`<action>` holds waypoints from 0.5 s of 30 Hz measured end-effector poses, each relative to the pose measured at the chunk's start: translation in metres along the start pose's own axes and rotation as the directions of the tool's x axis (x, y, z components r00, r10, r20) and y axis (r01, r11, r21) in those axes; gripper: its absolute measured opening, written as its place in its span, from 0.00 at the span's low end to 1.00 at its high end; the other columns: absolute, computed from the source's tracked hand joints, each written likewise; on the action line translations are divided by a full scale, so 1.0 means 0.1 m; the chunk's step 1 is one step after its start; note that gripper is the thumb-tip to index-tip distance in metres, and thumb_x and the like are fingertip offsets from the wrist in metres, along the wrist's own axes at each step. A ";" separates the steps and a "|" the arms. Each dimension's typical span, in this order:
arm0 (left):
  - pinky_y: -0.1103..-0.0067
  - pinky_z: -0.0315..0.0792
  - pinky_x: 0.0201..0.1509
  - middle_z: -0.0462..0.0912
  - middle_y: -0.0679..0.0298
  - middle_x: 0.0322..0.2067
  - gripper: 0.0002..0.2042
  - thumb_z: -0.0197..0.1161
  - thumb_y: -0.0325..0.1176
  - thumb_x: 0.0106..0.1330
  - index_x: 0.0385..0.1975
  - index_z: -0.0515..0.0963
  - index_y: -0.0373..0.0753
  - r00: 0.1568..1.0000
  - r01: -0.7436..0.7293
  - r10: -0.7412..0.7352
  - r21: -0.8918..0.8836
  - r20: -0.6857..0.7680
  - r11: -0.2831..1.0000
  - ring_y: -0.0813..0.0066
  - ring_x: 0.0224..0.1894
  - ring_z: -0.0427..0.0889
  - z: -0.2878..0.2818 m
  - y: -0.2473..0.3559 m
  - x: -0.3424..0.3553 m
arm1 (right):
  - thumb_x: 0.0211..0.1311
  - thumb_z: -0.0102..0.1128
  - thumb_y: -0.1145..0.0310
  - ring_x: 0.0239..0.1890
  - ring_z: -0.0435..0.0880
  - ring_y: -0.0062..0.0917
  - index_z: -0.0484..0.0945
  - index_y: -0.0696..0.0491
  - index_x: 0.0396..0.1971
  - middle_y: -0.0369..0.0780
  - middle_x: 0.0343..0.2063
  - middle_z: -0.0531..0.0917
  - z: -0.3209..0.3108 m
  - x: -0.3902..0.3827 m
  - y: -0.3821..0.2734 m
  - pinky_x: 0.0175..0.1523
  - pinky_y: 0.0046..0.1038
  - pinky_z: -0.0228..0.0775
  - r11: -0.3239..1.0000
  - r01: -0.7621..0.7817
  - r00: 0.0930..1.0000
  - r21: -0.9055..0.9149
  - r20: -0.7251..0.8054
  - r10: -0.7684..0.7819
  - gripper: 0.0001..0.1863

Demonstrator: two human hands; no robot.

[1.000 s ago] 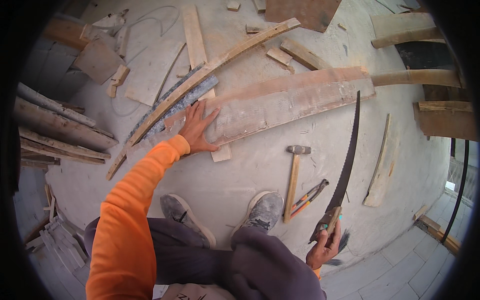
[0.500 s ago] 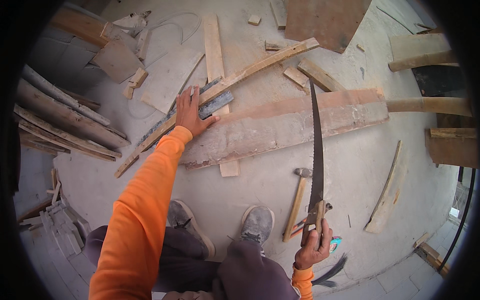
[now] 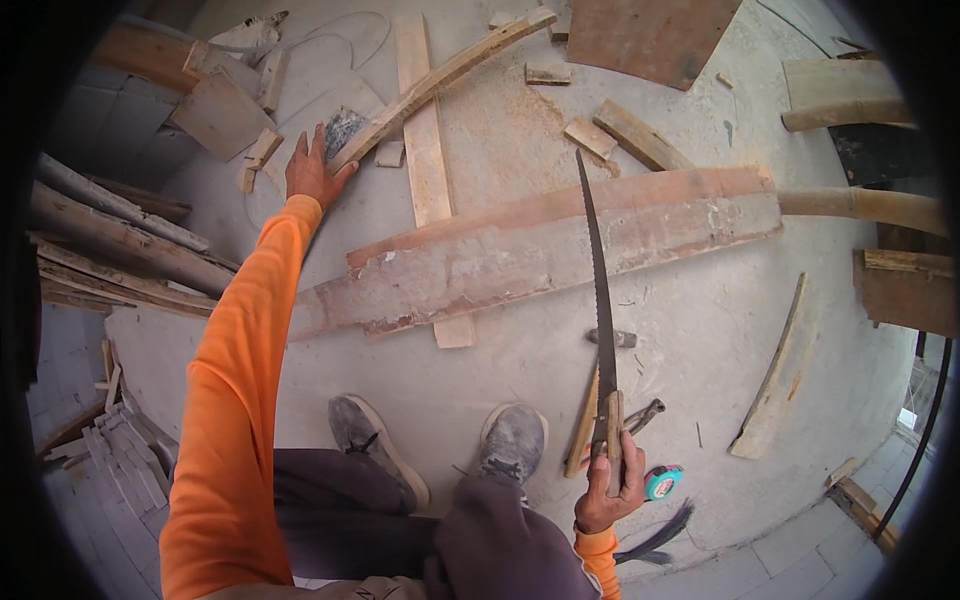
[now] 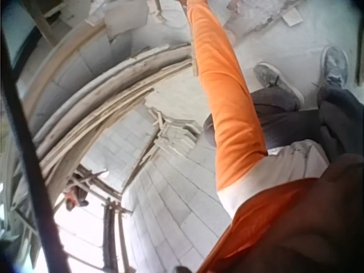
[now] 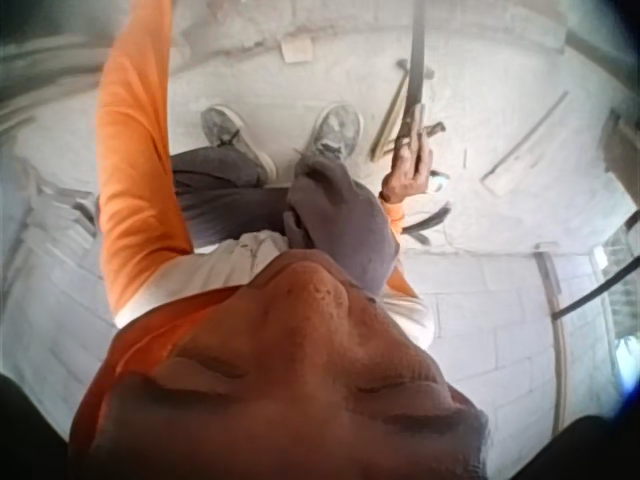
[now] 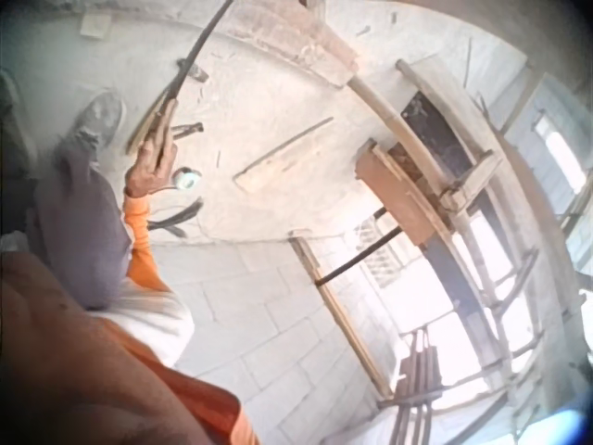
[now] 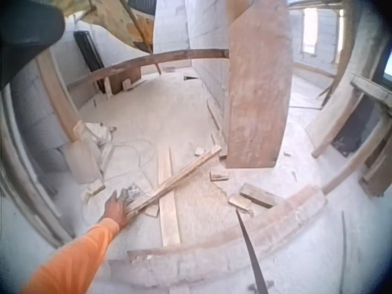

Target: The person uses a hammer and a handsaw to measure, mark, and cut a wooden plank while it rests on the floor among other construction debris.

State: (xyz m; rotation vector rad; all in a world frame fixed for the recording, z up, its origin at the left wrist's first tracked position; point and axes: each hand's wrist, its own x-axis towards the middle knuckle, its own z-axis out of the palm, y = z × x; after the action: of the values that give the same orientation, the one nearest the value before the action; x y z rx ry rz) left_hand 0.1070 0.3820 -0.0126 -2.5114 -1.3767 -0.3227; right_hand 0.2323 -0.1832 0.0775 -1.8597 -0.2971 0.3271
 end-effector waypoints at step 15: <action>0.58 0.69 0.57 0.84 0.46 0.41 0.39 0.45 0.72 0.67 0.41 0.83 0.36 0.715 0.276 -0.042 -0.226 0.698 0.934 0.48 0.52 0.78 -0.27 0.98 -0.70 | 0.67 0.56 0.75 0.40 0.86 0.30 0.80 0.64 0.52 0.49 0.41 0.87 0.64 0.05 0.27 0.48 0.27 0.76 0.945 0.291 0.955 -0.149 0.107 -0.278 0.16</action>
State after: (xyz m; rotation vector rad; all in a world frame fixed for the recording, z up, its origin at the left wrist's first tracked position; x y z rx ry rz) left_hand 0.1512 0.2672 -0.0203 -2.9306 -1.9476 0.4691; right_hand 0.2144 -0.1332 0.0325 -1.9337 -0.6617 0.1866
